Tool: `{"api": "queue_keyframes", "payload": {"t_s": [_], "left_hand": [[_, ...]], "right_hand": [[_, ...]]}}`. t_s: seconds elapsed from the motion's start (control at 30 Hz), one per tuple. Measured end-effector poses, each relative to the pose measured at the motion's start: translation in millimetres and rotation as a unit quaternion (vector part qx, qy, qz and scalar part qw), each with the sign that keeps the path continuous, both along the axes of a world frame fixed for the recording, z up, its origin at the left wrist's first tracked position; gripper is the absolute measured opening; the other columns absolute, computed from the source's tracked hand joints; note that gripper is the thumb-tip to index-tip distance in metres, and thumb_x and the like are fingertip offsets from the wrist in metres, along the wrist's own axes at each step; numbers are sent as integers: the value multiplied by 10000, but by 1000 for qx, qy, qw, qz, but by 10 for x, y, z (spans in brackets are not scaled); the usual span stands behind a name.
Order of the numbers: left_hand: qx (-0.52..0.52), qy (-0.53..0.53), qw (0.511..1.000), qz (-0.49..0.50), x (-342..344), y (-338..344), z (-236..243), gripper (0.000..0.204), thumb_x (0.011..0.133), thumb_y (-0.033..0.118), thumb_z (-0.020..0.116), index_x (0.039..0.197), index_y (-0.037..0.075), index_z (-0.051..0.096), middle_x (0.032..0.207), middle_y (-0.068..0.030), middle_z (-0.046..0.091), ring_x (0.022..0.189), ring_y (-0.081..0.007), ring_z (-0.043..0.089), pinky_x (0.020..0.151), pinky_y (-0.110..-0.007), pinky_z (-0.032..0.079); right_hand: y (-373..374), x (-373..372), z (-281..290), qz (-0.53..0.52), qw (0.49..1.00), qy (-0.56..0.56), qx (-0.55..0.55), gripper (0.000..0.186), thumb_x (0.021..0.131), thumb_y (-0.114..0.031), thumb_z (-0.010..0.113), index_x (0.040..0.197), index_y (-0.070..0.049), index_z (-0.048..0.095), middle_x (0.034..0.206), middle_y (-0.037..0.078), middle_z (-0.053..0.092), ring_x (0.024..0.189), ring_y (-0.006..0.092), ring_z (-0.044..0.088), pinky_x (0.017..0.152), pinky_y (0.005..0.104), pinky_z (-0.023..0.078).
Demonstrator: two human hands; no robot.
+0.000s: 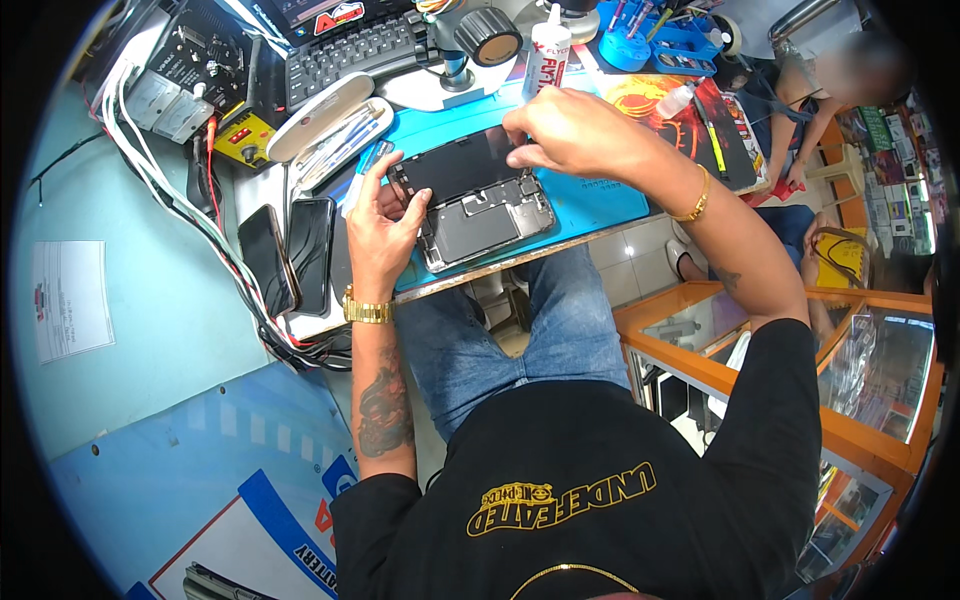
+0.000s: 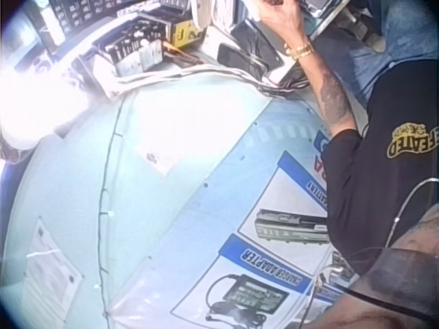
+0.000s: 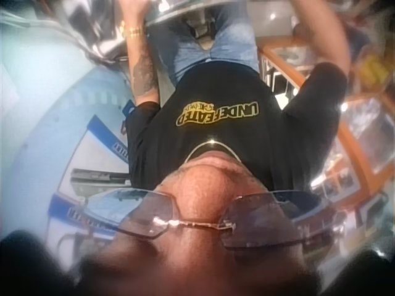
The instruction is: The person uses a small screwdriver to remove screws from the bottom of a mobile phone and then opens the screen by hand to expose the internal components.
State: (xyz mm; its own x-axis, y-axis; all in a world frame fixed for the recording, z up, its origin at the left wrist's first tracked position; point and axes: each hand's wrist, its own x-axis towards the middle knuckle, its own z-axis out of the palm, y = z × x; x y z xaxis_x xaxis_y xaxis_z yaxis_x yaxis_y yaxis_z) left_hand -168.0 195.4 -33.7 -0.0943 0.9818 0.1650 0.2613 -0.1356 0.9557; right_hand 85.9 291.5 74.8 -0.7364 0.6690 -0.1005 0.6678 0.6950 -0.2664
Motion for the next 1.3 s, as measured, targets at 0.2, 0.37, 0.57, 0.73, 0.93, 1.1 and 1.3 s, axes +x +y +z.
{"api": "queue_keyframes", "payload": {"t_s": [0.2, 0.37, 0.57, 0.73, 0.93, 1.1, 1.3], "left_hand": [[-2, 10, 1000, -4, -15, -1, -7, 570, 935, -5, 756, 1457, 41, 530, 886, -23, 716, 804, -50, 654, 733, -212, 546], [-2, 10, 1000, 5, -16, -11, -17, 569, 937, -1, 757, 1457, 38, 528, 876, -15, 703, 792, -42, 639, 722, -206, 537], [1, 14, 1000, -5, -44, 8, -48, 562, 938, -6, 754, 1452, 36, 531, 883, -15, 709, 800, -40, 646, 727, -206, 540], [2, 13, 1000, 0, -38, 11, -57, 565, 939, -5, 754, 1455, 37, 531, 877, -10, 708, 800, -37, 645, 724, -205, 538], [4, 15, 1000, 2, -24, 10, -41, 565, 937, -3, 756, 1456, 38, 536, 873, -11, 713, 795, -38, 645, 726, -209, 541], [10, 19, 1000, 1, -30, 12, -43, 565, 937, 3, 759, 1455, 36, 538, 867, -9, 715, 789, -41, 646, 727, -213, 544], [6, 24, 1000, -2, -28, 19, -35, 564, 938, 4, 758, 1456, 37, 536, 902, -33, 735, 815, -52, 663, 746, -219, 555]], "right_hand": [[67, 7, -104, 54, 995, 78, 15, 220, 894, -176, 751, 1083, -64, 741, 900, 194, 751, 922, 399, 727, 813, 490, 564], [-32, -163, 235, -19, 995, -89, -45, 333, 858, -107, 742, 1189, -89, 713, 1055, 167, 756, 1024, 371, 714, 892, 485, 558], [8, -92, 147, 11, 998, -44, -43, 358, 845, -73, 710, 1202, -87, 695, 1097, 163, 741, 1112, 351, 688, 931, 489, 546], [57, 29, 32, 85, 996, 37, -8, 276, 900, -169, 690, 1164, -92, 712, 1016, 162, 750, 1041, 367, 709, 893, 498, 550], [61, 28, 12, 68, 997, 44, -2, 264, 945, -247, 679, 1150, -84, 713, 984, 171, 751, 1002, 389, 711, 874, 515, 544], [34, 29, -44, 71, 993, 88, 44, 286, 928, -253, 710, 1163, -89, 714, 992, 168, 759, 979, 385, 719, 866, 507, 551], [50, 77, -140, 72, 990, 100, 63, 317, 887, -258, 771, 1143, -81, 716, 890, 156, 756, 888, 401, 725, 843, 507, 557]]}}
